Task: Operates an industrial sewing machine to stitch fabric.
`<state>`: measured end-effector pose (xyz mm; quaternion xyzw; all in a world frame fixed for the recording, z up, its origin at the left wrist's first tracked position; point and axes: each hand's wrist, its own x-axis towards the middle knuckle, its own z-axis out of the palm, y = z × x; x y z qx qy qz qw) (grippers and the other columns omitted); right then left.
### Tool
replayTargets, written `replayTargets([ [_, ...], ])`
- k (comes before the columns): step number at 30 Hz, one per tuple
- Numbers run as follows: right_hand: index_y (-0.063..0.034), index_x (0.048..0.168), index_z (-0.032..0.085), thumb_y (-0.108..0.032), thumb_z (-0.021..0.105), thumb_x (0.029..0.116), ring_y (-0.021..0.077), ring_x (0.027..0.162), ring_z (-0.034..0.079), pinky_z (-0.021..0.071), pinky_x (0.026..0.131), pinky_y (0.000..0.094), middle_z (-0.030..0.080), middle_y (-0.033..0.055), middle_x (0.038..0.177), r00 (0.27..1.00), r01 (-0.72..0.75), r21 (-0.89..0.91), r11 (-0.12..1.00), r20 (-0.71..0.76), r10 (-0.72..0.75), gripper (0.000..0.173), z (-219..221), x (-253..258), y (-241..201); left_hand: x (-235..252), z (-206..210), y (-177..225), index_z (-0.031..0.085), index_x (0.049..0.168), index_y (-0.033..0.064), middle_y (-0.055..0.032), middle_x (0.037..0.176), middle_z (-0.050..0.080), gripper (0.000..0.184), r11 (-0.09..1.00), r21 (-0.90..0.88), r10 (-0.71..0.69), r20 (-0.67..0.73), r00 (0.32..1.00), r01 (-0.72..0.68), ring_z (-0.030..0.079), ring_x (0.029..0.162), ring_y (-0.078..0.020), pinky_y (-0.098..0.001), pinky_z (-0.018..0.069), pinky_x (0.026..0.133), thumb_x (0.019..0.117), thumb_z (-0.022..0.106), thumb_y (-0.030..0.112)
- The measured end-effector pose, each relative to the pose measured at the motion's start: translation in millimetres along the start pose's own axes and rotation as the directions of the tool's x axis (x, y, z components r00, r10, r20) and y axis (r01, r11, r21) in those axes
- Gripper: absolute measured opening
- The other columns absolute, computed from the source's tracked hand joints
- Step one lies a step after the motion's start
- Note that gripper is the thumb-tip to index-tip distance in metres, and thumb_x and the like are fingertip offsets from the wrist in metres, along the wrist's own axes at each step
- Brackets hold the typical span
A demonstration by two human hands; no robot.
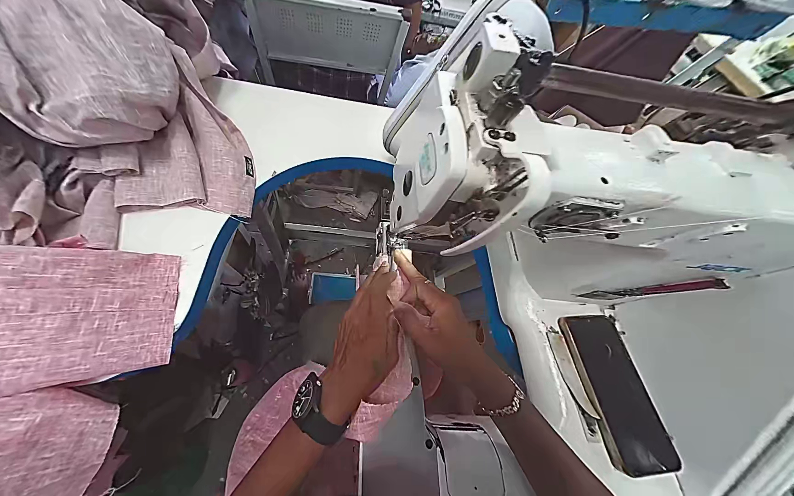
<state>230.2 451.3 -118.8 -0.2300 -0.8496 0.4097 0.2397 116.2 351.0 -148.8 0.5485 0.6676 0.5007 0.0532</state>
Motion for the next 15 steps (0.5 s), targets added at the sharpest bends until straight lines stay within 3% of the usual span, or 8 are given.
replayTargets([
  [2,0.0033,0.081,0.061,-0.015,0.060,0.0922,0.0077,0.105,0.067,0.0525,0.084,0.0208,0.062,0.0244,0.137,0.997,0.004,-0.004,1.000,-0.076,-0.004,0.021,10,1,-1,3,3,1,0.067,0.121,-0.0071,-0.0261,0.131,0.066,0.032,1.000,-0.008,0.011,-0.023,1.000,-0.011,0.062,0.127,-0.0386,-0.0444,0.0505,0.107,0.0968,0.050,0.005],
  [4,0.0020,0.077,0.064,-0.013,0.065,0.0877,0.0080,0.089,0.071,0.0536,0.071,0.0210,0.069,0.0222,0.128,0.974,0.026,-0.128,0.991,-0.222,-0.055,0.019,19,-3,-6,5,4,2,0.071,0.114,-0.0043,-0.0262,0.131,0.066,0.028,1.000,-0.013,0.011,-0.033,0.999,-0.011,0.062,0.127,-0.0412,-0.0461,0.0502,0.107,0.0941,0.052,0.004],
  [5,0.0013,0.073,0.063,-0.012,0.068,0.0842,0.0035,0.079,0.067,0.0506,0.065,0.0179,0.071,0.0205,0.125,0.960,0.014,-0.118,0.993,-0.277,-0.047,0.017,21,-5,-10,6,4,2,0.072,0.112,-0.0039,-0.0262,0.132,0.065,0.028,1.000,-0.011,-0.001,-0.034,0.999,0.000,0.062,0.126,-0.0417,-0.0466,0.0514,0.106,0.0933,0.053,0.004],
  [6,-0.0003,0.071,0.061,-0.009,0.069,0.0816,0.0000,0.083,0.068,0.0517,0.067,0.0148,0.072,0.0184,0.124,0.958,-0.010,-0.054,0.998,-0.285,-0.006,0.016,19,-7,-11,5,5,3,0.072,0.112,-0.0036,-0.0262,0.133,0.065,0.028,1.000,-0.011,-0.012,-0.035,0.999,0.012,0.062,0.126,-0.0417,-0.0461,0.0521,0.104,0.0935,0.052,0.004],
  [9,-0.0041,0.069,0.056,-0.004,0.068,0.0791,0.0031,0.109,0.069,0.0556,0.084,0.0167,0.072,0.0162,0.125,0.967,-0.085,0.164,0.983,-0.225,0.121,0.016,10,-1,-9,10,9,3,0.071,0.112,-0.0045,-0.0269,0.132,0.065,0.028,1.000,-0.011,-0.024,-0.051,0.998,0.023,0.063,0.125,-0.0439,-0.0472,0.0528,0.103,0.0934,0.051,0.004],
  [10,-0.0049,0.069,0.055,-0.005,0.069,0.0796,0.0011,0.107,0.069,0.0548,0.082,0.0156,0.072,0.0151,0.125,0.967,-0.102,0.187,0.977,-0.212,0.141,0.017,9,-2,-9,11,10,3,0.071,0.111,-0.0046,-0.0269,0.131,0.066,0.028,1.000,-0.004,-0.018,-0.059,0.998,0.017,0.063,0.124,-0.0443,-0.0472,0.0530,0.103,0.0926,0.052,0.002],
  [13,-0.0014,0.070,0.057,-0.008,0.070,0.0819,-0.0069,0.072,0.059,0.0448,0.060,0.0111,0.070,0.0168,0.126,0.971,-0.053,0.078,0.996,-0.231,0.070,0.019,12,-4,-8,12,11,2,0.069,0.112,-0.0038,-0.0264,0.132,0.065,0.027,1.000,0.012,0.000,-0.079,0.997,0.000,0.063,0.125,-0.0411,-0.0436,0.0523,0.104,0.0915,0.052,0.001],
  [15,-0.0008,0.075,0.064,-0.014,0.067,0.0868,-0.0049,0.067,0.057,0.0451,0.059,0.0118,0.070,0.0164,0.127,0.968,-0.015,-0.123,0.992,-0.250,-0.017,0.018,17,-6,-12,12,11,1,0.068,0.113,-0.0036,-0.0262,0.133,0.064,0.027,1.000,0.016,-0.004,-0.082,0.997,0.006,0.063,0.126,-0.0380,-0.0408,0.0521,0.104,0.0915,0.054,0.002],
])
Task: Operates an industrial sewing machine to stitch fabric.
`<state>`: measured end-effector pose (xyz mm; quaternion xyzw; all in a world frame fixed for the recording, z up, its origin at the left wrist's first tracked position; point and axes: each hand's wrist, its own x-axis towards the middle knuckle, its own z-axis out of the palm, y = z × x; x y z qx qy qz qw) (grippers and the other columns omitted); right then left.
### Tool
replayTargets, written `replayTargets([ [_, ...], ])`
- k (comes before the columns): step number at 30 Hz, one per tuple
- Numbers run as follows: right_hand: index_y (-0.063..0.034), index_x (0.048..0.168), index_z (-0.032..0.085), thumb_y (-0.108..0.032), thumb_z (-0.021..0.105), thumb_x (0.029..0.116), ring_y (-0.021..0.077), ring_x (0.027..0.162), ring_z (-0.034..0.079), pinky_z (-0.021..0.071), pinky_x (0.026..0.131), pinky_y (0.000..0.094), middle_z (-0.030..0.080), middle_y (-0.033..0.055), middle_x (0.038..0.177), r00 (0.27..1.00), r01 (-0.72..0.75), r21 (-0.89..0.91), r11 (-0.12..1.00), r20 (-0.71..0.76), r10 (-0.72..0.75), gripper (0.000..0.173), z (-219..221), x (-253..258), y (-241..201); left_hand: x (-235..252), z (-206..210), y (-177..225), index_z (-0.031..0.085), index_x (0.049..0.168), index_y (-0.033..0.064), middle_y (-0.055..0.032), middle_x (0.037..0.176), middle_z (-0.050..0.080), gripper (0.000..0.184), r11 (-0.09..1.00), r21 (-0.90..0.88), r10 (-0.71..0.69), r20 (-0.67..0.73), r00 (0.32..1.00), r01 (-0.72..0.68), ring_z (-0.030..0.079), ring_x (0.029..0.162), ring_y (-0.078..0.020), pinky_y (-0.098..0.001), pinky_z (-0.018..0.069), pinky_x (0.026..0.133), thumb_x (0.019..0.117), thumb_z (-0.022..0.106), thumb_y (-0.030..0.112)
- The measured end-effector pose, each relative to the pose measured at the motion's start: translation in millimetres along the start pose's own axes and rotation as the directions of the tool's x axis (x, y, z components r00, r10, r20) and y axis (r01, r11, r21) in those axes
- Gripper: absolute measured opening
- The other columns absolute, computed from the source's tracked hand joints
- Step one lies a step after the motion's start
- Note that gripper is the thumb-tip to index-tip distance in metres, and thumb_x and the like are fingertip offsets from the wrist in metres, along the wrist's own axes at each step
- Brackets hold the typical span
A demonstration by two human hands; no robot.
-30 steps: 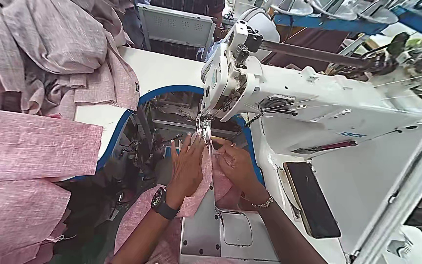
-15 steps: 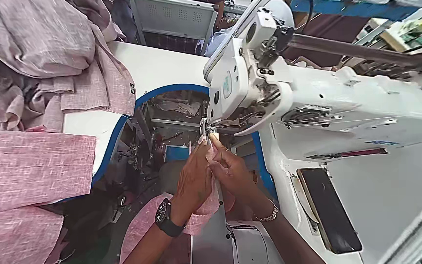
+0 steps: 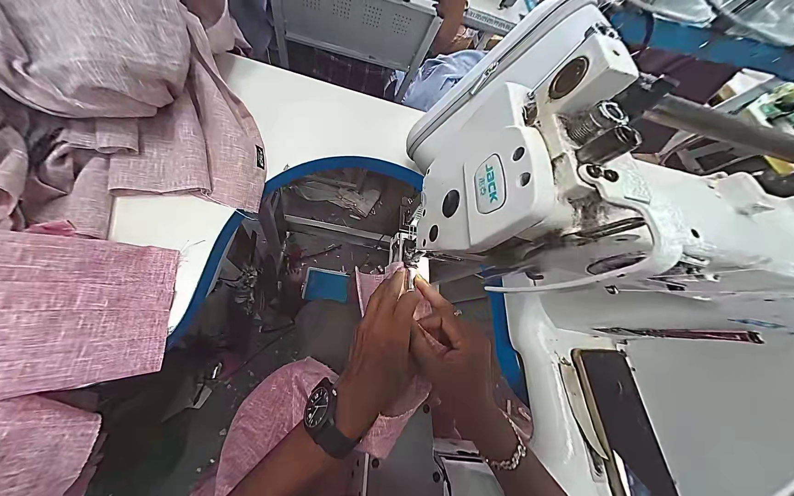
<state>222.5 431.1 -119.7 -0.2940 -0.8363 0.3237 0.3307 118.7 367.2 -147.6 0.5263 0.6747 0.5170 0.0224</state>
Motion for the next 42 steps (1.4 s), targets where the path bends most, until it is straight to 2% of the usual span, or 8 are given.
replayTargets([
  [4,-0.0027,0.084,0.073,-0.016,0.064,0.0925,0.0147,0.089,0.069,0.0544,0.072,0.0207,0.072,0.0185,0.109,0.986,0.100,-0.288,0.953,-0.097,-0.133,0.018,12,-6,-8,4,1,-2,0.067,0.109,-0.0079,-0.0272,0.126,0.067,0.023,0.999,0.000,-0.043,-0.004,0.999,0.043,0.067,0.118,-0.0385,-0.0435,0.0555,0.098,0.0912,0.055,-0.002],
  [11,0.0027,0.085,0.073,-0.013,0.062,0.0922,0.0293,0.059,0.068,0.0540,0.054,0.0431,0.067,0.0149,0.067,0.991,0.107,-0.448,0.887,-0.024,-0.131,0.020,-5,-5,-19,11,3,-4,0.068,0.110,-0.0092,-0.0234,0.106,0.070,0.024,0.993,-0.053,-0.113,-0.044,0.993,0.110,0.069,0.101,-0.0377,-0.0505,0.0556,0.088,0.0930,0.058,0.006],
  [14,0.0053,0.083,0.072,-0.015,0.067,0.0899,0.0384,0.064,0.069,0.0530,0.060,0.0573,0.066,0.0189,0.066,0.981,-0.015,-0.562,0.827,0.152,0.122,0.022,-61,-47,-34,-16,-51,27,0.061,0.126,-0.0031,-0.0136,0.087,0.067,0.045,0.890,-0.109,-0.386,0.335,0.859,0.443,0.065,0.078,-0.0263,-0.0472,0.0535,0.076,0.0995,0.061,0.033],
  [16,0.0039,0.079,0.071,-0.018,0.071,0.0872,0.0350,0.065,0.067,0.0502,0.062,0.0576,0.065,0.0166,0.066,0.922,-0.140,-0.489,0.861,0.253,0.294,0.023,-90,-81,-8,-42,-75,40,0.065,0.107,-0.0042,-0.0152,0.076,0.064,0.032,0.871,-0.054,-0.406,0.478,0.779,0.487,0.064,0.071,-0.0289,-0.0487,0.0513,0.069,0.0980,0.065,0.027],
  [19,-0.0011,0.080,0.074,-0.021,0.069,0.0880,0.0240,0.068,0.071,0.0561,0.064,0.0482,0.070,0.0104,0.070,0.895,0.009,-0.297,0.955,0.428,0.125,0.022,-102,-99,3,-79,-59,40,0.062,0.075,0.0047,-0.0033,0.058,0.050,0.028,0.979,-0.033,-0.190,0.212,0.958,0.202,0.052,0.053,-0.0154,-0.0315,0.0424,0.051,0.0983,0.055,0.017],
  [22,-0.0086,0.080,0.072,-0.019,0.062,0.0896,0.0216,0.053,0.065,0.0511,0.045,0.0387,0.062,0.0047,0.059,0.874,0.336,-0.406,0.850,0.471,-0.120,0.017,-61,-104,-68,-81,-32,37,0.064,0.073,0.0019,-0.0094,0.064,0.060,0.022,0.999,0.045,0.000,0.016,1.000,-0.001,0.064,0.057,-0.0235,-0.0382,0.0503,0.049,0.0916,0.054,0.007],
  [29,-0.0008,0.074,0.065,-0.025,0.063,0.0948,0.0335,0.048,0.062,0.0450,0.044,0.0482,0.056,0.0134,0.051,0.822,0.196,-0.627,0.754,0.524,0.222,0.032,-75,-56,-132,-64,-42,27,0.064,0.079,0.0045,-0.0040,0.048,0.049,0.029,0.994,-0.045,-0.090,0.118,0.989,0.096,0.054,0.040,-0.0196,-0.0359,0.0430,0.039,0.0988,0.052,0.022],
  [42,0.0010,0.076,0.066,-0.017,0.065,0.0920,0.0343,0.060,0.067,0.0503,0.054,0.0513,0.061,0.0153,0.062,0.591,0.299,-0.463,0.834,0.776,0.219,0.024,-84,-29,-99,-64,-40,26,0.061,0.075,0.0075,-0.0013,0.047,0.044,0.031,0.997,-0.002,-0.071,0.078,0.994,0.071,0.049,0.038,-0.0172,-0.0320,0.0382,0.038,0.0986,0.053,0.026],
])
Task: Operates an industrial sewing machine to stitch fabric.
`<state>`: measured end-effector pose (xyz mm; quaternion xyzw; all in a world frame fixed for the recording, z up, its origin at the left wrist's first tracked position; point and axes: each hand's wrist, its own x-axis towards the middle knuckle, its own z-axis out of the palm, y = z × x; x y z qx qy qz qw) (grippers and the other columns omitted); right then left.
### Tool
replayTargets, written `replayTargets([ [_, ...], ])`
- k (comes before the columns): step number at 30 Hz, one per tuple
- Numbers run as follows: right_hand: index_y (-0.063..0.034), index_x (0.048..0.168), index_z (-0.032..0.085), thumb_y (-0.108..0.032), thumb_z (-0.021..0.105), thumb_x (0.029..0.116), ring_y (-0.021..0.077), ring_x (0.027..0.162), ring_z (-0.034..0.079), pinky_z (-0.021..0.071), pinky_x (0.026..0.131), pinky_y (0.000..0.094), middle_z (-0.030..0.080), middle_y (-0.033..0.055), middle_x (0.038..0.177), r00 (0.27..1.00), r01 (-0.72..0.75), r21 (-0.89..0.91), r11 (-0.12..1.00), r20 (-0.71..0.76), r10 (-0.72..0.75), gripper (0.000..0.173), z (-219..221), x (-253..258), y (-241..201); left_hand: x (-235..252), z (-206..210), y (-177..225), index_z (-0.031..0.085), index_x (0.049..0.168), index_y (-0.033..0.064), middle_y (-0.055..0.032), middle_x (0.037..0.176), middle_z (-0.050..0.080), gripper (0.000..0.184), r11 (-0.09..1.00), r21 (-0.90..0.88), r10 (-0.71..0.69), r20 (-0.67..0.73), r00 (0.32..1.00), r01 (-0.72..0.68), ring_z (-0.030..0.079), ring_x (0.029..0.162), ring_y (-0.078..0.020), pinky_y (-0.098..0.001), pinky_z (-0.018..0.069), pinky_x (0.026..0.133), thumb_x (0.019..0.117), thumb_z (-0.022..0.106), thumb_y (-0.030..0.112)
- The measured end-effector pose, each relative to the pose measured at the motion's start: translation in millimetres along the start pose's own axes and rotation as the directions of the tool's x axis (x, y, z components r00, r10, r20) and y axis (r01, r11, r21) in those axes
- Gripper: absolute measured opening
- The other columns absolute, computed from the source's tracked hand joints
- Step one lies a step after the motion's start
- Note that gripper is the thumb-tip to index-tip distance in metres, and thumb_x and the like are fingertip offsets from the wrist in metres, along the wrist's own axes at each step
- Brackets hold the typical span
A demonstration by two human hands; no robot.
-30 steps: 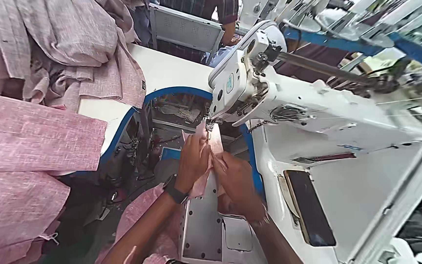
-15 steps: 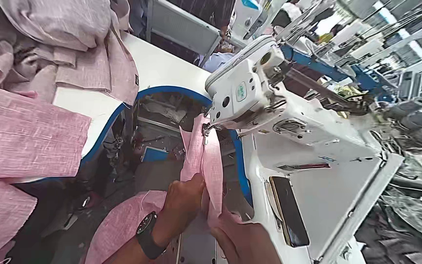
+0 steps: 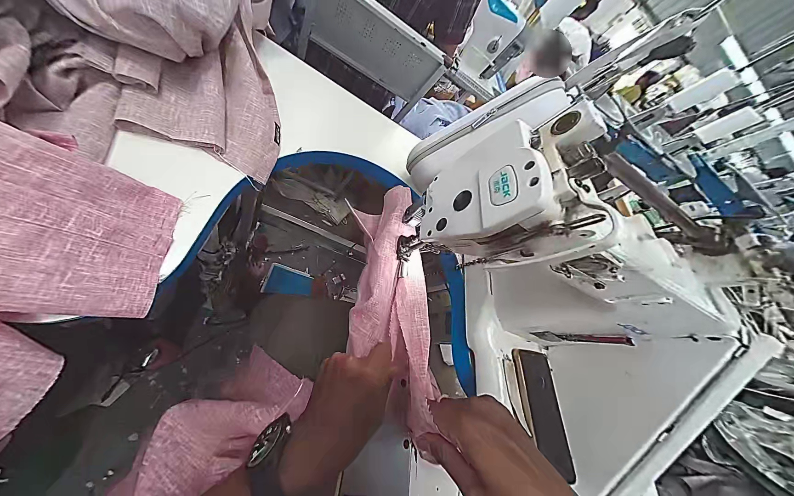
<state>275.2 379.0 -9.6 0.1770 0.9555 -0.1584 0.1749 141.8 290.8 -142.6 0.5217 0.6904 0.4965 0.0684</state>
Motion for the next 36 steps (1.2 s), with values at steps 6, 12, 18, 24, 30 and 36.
replayTargets([
  [6,-0.0035,0.071,0.060,-0.019,0.062,0.0904,0.0289,0.050,0.059,0.0445,0.050,0.0470,0.051,0.0094,0.052,0.995,0.085,-0.008,0.996,-0.059,-0.085,0.025,4,3,20,-10,3,-9,0.062,0.072,0.0057,-0.0045,0.060,0.056,0.034,0.976,-0.132,0.156,-0.131,0.979,-0.173,0.058,0.057,-0.0173,-0.0293,0.0473,0.054,0.1012,0.052,0.019],
  [12,-0.0016,0.077,0.063,-0.020,0.058,0.0949,0.0280,0.053,0.061,0.0455,0.052,0.0475,0.054,0.0097,0.055,0.987,0.117,0.079,0.990,-0.119,-0.107,0.026,10,5,26,-6,-4,4,0.063,0.075,0.0042,-0.0050,0.050,0.048,0.033,0.995,-0.098,-0.006,-0.066,0.998,0.000,0.053,0.042,-0.0196,-0.0356,0.0420,0.042,0.1006,0.051,0.021],
  [18,-0.0012,0.091,0.063,-0.012,0.056,0.0936,0.0245,0.050,0.062,0.0479,0.045,0.0397,0.056,0.0075,0.059,0.936,0.007,-0.036,0.999,-0.352,-0.019,0.013,36,-5,0,-21,-2,0,0.064,0.081,0.0083,-0.0012,0.052,0.048,0.034,0.992,-0.106,0.061,-0.076,0.995,-0.068,0.051,0.044,-0.0154,-0.0310,0.0406,0.041,0.1039,0.047,0.026],
  [24,-0.0024,0.084,0.074,-0.008,0.058,0.0893,0.0192,0.046,0.062,0.0456,0.038,0.0320,0.064,0.0072,0.061,0.690,-0.254,-0.233,0.939,-0.724,0.007,0.018,53,7,-32,12,-42,24,0.065,0.087,0.0044,-0.0061,0.052,0.051,0.015,0.988,0.078,0.109,0.253,0.961,-0.132,0.058,0.046,-0.0260,-0.0396,0.0457,0.045,0.0954,0.058,0.015],
  [30,-0.0020,0.095,0.080,-0.006,0.061,0.0893,0.0131,0.044,0.054,0.0399,0.041,0.0229,0.060,0.0038,0.059,0.592,-0.389,-0.269,0.881,-0.806,0.015,0.020,73,38,-39,-14,8,14,0.064,0.071,0.0069,-0.0026,0.049,0.051,0.026,0.998,0.064,0.040,-0.172,0.984,-0.029,0.053,0.041,-0.0159,-0.0309,0.0402,0.038,0.0922,0.050,0.013],
  [36,-0.0011,0.093,0.080,-0.007,0.061,0.0891,0.0158,0.046,0.061,0.0442,0.041,0.0268,0.064,0.0063,0.061,0.590,-0.409,-0.221,0.885,-0.805,0.072,0.020,56,64,-23,13,15,1,0.070,0.081,0.0070,-0.0008,0.049,0.051,0.025,1.000,-0.011,0.007,-0.194,0.981,-0.009,0.051,0.040,-0.0135,-0.0288,0.0385,0.038,0.0958,0.051,0.015],
])
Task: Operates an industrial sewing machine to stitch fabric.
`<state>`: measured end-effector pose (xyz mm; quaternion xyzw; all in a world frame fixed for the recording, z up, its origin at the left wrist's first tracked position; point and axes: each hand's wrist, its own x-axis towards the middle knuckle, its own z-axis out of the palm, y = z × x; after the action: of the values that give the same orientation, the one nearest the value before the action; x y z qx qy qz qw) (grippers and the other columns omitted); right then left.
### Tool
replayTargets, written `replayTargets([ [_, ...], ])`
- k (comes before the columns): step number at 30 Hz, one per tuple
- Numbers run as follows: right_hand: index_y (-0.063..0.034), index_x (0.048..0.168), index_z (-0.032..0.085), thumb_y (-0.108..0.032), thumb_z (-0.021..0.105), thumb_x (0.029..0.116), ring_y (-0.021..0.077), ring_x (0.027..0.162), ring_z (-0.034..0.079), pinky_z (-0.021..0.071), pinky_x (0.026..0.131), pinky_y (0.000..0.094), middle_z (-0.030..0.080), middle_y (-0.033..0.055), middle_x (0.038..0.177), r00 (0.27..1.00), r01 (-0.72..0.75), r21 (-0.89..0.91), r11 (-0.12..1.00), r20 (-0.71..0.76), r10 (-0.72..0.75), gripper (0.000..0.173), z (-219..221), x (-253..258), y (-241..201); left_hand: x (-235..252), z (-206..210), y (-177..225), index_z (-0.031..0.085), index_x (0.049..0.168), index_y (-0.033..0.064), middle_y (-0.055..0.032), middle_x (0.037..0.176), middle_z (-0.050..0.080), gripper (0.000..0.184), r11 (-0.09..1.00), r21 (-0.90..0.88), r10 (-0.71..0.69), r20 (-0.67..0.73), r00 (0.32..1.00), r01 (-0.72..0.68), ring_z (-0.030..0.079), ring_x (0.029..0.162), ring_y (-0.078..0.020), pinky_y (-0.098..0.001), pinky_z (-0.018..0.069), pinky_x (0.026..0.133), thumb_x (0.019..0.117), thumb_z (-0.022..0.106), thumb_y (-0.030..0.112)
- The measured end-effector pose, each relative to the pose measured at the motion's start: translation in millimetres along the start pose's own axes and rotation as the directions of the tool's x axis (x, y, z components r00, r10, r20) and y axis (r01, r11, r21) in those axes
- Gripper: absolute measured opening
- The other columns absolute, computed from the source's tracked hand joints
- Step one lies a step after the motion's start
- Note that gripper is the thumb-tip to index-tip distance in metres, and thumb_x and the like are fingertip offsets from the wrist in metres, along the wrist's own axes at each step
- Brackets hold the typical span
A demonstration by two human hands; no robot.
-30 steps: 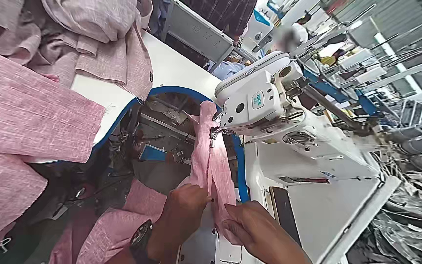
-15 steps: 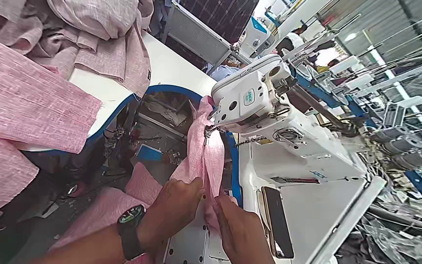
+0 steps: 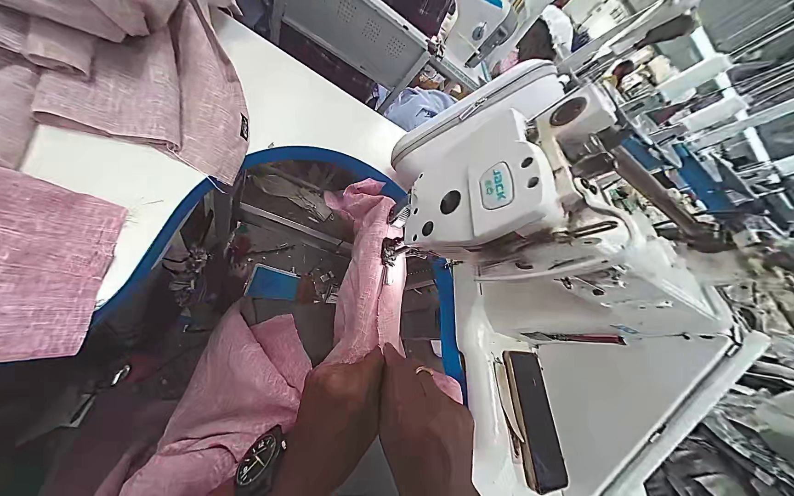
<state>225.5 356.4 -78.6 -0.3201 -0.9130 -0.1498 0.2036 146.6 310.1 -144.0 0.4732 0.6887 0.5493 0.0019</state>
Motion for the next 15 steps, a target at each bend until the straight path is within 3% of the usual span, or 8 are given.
replayTargets([
  [2,-0.0007,0.087,0.078,-0.010,0.062,0.0888,0.0189,0.050,0.066,0.0492,0.043,0.0316,0.069,0.0088,0.064,0.993,-0.072,0.032,0.997,0.101,0.068,0.019,-11,-2,6,-2,-6,2,0.076,0.092,0.0044,-0.0015,0.049,0.054,0.027,1.000,-0.017,-0.015,0.052,0.999,0.016,0.052,0.039,-0.0151,-0.0305,0.0394,0.038,0.0973,0.052,0.015],
  [4,-0.0007,0.079,0.073,-0.011,0.064,0.0883,0.0209,0.050,0.064,0.0487,0.043,0.0344,0.066,0.0099,0.061,0.962,-0.102,0.079,0.992,0.260,0.079,0.017,-33,-8,9,-9,-17,3,0.078,0.098,0.0032,-0.0019,0.048,0.053,0.029,1.000,-0.026,-0.008,0.124,0.992,0.011,0.050,0.038,-0.0162,-0.0314,0.0384,0.037,0.0968,0.052,0.015],
  [5,-0.0011,0.077,0.072,-0.011,0.065,0.0890,0.0208,0.048,0.063,0.0482,0.042,0.0342,0.064,0.0100,0.060,0.944,-0.097,0.112,0.989,0.326,0.056,0.017,-40,-10,7,-12,-20,1,0.078,0.094,0.0033,-0.0021,0.047,0.050,0.028,0.998,-0.066,0.005,0.156,0.988,0.005,0.048,0.037,-0.0166,-0.0320,0.0363,0.036,0.0954,0.052,0.014],
  [7,-0.0025,0.075,0.071,-0.009,0.064,0.0875,0.0198,0.046,0.061,0.0458,0.040,0.0328,0.062,0.0091,0.058,0.920,-0.049,0.145,0.988,0.393,-0.012,0.015,-45,-9,2,-9,-23,-9,0.068,0.075,0.0065,-0.0023,0.047,0.048,0.024,0.974,-0.223,0.022,0.281,0.959,0.043,0.048,0.038,-0.0157,-0.0328,0.0366,0.037,0.0923,0.053,0.015],
  [9,-0.0039,0.075,0.070,-0.009,0.062,0.0860,0.0192,0.043,0.058,0.0425,0.037,0.0322,0.058,0.0075,0.056,0.918,0.042,0.158,0.987,0.383,-0.101,0.015,-37,0,4,11,-26,-28,0.060,0.065,0.0048,-0.0022,0.050,0.048,0.029,0.863,-0.459,0.046,0.487,0.872,0.211,0.046,0.044,-0.0112,-0.0293,0.0353,0.044,0.0933,0.055,0.011],
  [11,-0.0065,0.072,0.066,-0.012,0.059,0.0857,0.0189,0.040,0.055,0.0395,0.035,0.0319,0.054,0.0049,0.053,0.920,0.136,0.137,0.981,0.349,-0.177,0.016,-25,7,8,28,-23,-49,0.057,0.063,0.0055,0.0051,0.054,0.045,0.033,0.690,-0.619,0.115,0.604,0.788,0.374,0.041,0.050,0.0001,-0.0197,0.0326,0.049,0.0964,0.054,0.007],
  [14,-0.0043,0.076,0.068,-0.009,0.065,0.0824,0.0244,0.043,0.060,0.0451,0.038,0.0368,0.056,0.0070,0.054,0.905,0.191,0.094,0.977,0.370,-0.212,0.009,-13,16,6,39,-10,-64,0.048,0.058,0.0139,0.0146,0.054,0.042,0.037,0.516,-0.729,0.147,0.593,0.791,0.450,0.037,0.051,0.0085,-0.0136,0.0288,0.049,0.0915,0.053,-0.001],
  [15,-0.0038,0.078,0.069,-0.009,0.066,0.0822,0.0261,0.045,0.062,0.0466,0.039,0.0387,0.058,0.0078,0.056,0.896,0.193,0.097,0.976,0.388,-0.216,0.007,-10,19,6,41,-6,-66,0.049,0.059,0.0156,0.0160,0.056,0.045,0.037,0.473,-0.741,0.136,0.596,0.791,0.477,0.040,0.052,0.0091,-0.0130,0.0318,0.051,0.0912,0.053,-0.002],
])
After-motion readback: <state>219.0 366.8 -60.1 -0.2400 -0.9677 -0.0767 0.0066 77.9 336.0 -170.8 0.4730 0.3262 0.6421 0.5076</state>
